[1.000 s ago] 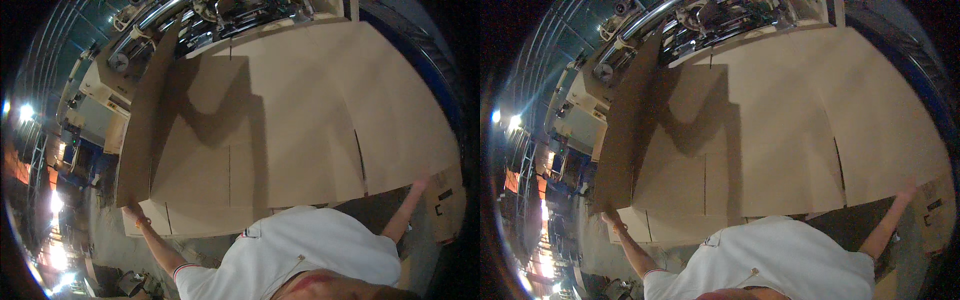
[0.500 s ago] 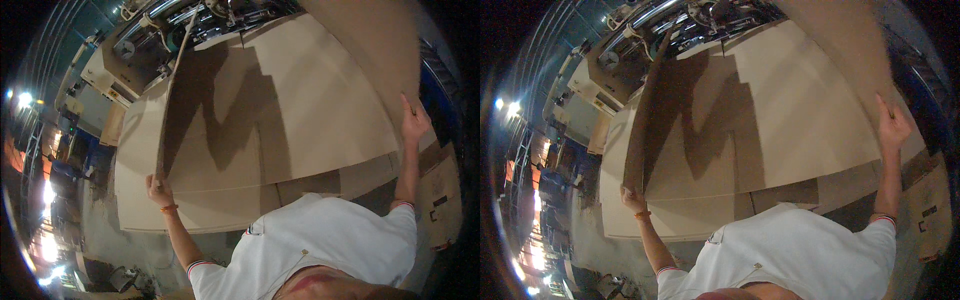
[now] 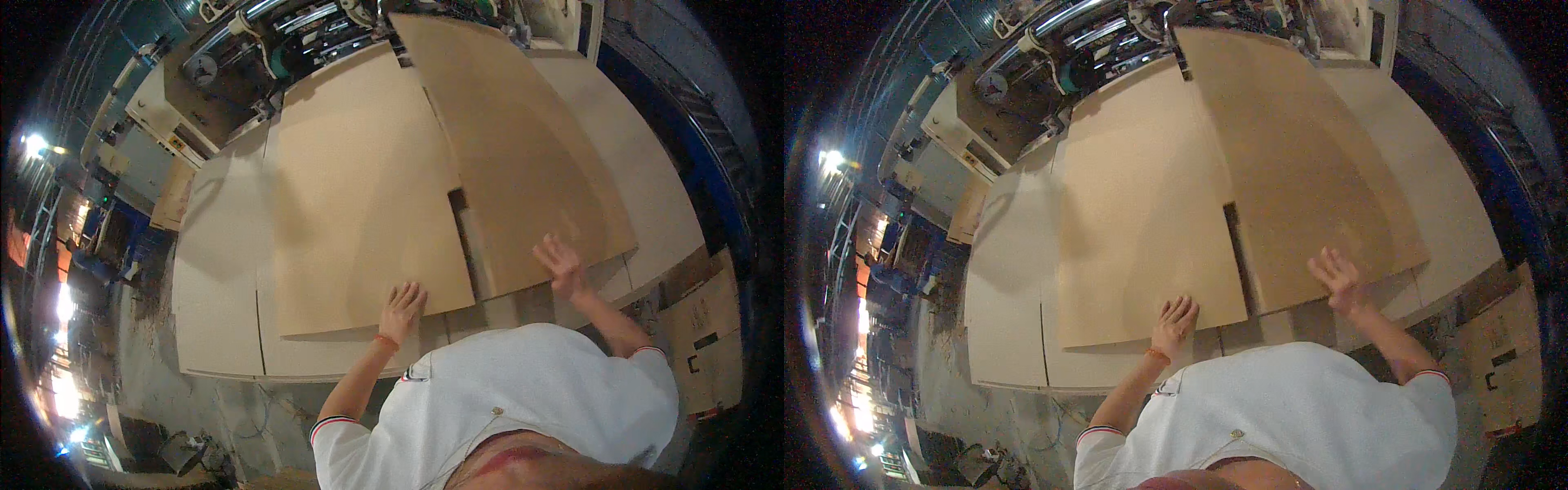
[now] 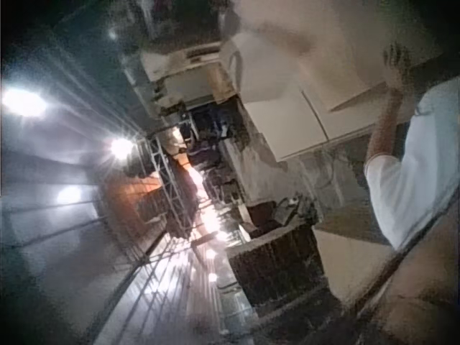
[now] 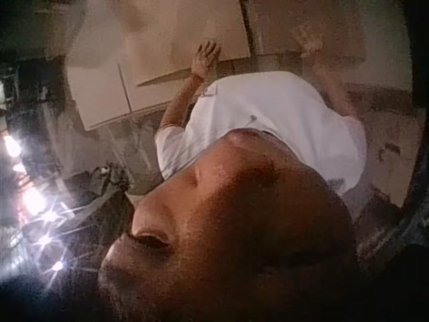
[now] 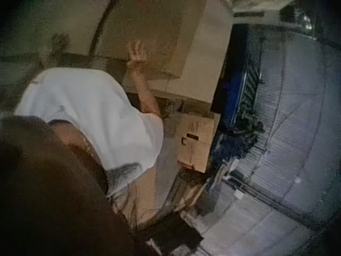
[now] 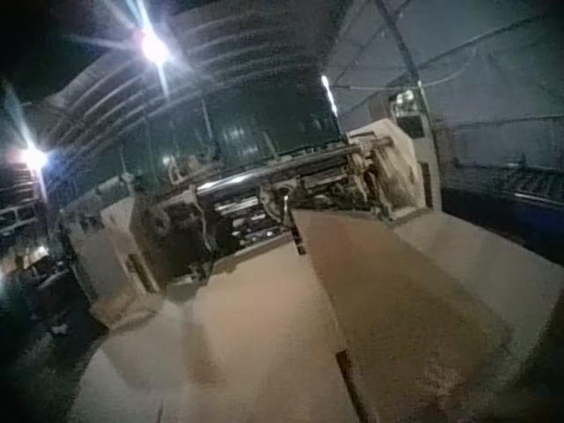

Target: The person repeatedly folds large flat cardboard sheets along pre-scored lines and stacks them on a table. The person handles the cardboard by hand, aligning edges and pressing folds to create compact folded units.

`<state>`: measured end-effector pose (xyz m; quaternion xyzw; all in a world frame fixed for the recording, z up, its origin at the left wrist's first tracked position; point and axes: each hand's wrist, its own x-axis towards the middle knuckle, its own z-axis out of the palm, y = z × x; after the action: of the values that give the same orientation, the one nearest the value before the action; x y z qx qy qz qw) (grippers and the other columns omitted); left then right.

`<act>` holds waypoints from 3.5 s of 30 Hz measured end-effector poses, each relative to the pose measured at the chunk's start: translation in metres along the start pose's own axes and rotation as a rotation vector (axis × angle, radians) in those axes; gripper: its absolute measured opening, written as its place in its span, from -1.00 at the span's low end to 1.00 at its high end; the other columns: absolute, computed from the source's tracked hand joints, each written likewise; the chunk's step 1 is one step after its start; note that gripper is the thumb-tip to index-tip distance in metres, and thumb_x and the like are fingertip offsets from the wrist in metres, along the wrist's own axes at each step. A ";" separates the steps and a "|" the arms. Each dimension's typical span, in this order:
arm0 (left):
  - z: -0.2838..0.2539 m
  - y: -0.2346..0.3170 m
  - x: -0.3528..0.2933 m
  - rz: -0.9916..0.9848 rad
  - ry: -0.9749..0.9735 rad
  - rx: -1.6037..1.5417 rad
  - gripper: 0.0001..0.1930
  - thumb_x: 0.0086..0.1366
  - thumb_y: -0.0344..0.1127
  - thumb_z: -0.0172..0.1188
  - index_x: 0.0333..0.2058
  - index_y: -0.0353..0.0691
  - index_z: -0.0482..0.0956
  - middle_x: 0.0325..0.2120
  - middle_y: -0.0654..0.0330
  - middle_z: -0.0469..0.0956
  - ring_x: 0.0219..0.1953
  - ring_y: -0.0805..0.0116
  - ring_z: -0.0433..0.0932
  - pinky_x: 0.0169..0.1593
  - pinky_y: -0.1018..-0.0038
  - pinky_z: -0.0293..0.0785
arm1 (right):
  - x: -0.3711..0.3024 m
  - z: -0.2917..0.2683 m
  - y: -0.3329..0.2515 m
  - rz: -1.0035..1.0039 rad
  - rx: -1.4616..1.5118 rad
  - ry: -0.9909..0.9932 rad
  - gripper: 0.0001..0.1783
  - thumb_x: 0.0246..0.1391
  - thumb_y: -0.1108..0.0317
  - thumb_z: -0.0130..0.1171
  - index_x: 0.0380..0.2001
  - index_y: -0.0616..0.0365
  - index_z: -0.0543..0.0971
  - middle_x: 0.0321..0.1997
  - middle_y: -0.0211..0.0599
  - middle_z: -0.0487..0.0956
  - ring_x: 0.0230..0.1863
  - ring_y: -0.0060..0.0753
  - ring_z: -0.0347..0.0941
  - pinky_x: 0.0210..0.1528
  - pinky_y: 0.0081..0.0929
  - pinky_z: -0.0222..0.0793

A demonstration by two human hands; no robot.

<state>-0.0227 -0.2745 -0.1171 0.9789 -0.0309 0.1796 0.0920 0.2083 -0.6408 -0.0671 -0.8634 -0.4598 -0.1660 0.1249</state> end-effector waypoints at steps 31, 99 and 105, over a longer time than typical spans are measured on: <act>0.016 -0.068 0.161 -0.014 0.113 0.157 -0.50 0.18 -0.23 0.13 0.14 0.07 0.36 0.16 0.21 0.35 0.19 0.19 0.33 0.26 -0.01 0.08 | 0.122 0.081 0.100 0.039 0.046 0.147 -0.53 -0.07 0.26 0.20 0.00 -0.03 0.54 0.19 -0.28 0.43 0.26 -0.17 0.25 0.25 -0.04 0.10; -0.044 -0.238 0.059 -0.608 -0.039 0.498 -0.40 0.27 -0.15 0.05 0.26 -0.15 0.15 0.28 0.10 0.12 0.34 0.15 0.03 0.34 -0.01 -0.13 | 0.210 0.143 0.058 0.420 0.182 0.017 -0.38 0.03 0.34 0.10 0.19 0.19 0.26 0.38 -0.08 0.07 0.41 0.04 -0.13 0.39 -0.05 -0.18; -0.105 -0.270 -0.192 -1.921 0.166 0.365 -0.15 0.17 0.18 0.06 0.16 -0.52 0.19 0.24 -0.20 0.12 0.31 -0.01 0.06 0.33 0.27 0.01 | 0.050 0.110 0.015 0.629 0.209 0.077 -0.41 -0.01 0.42 0.15 0.14 0.17 0.30 0.35 -0.05 0.13 0.38 0.07 -0.06 0.36 -0.07 -0.10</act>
<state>-0.2133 0.0161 -0.1356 0.5711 0.8135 0.0987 0.0482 0.2659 -0.5715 -0.1483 -0.9386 -0.1800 -0.1039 0.2753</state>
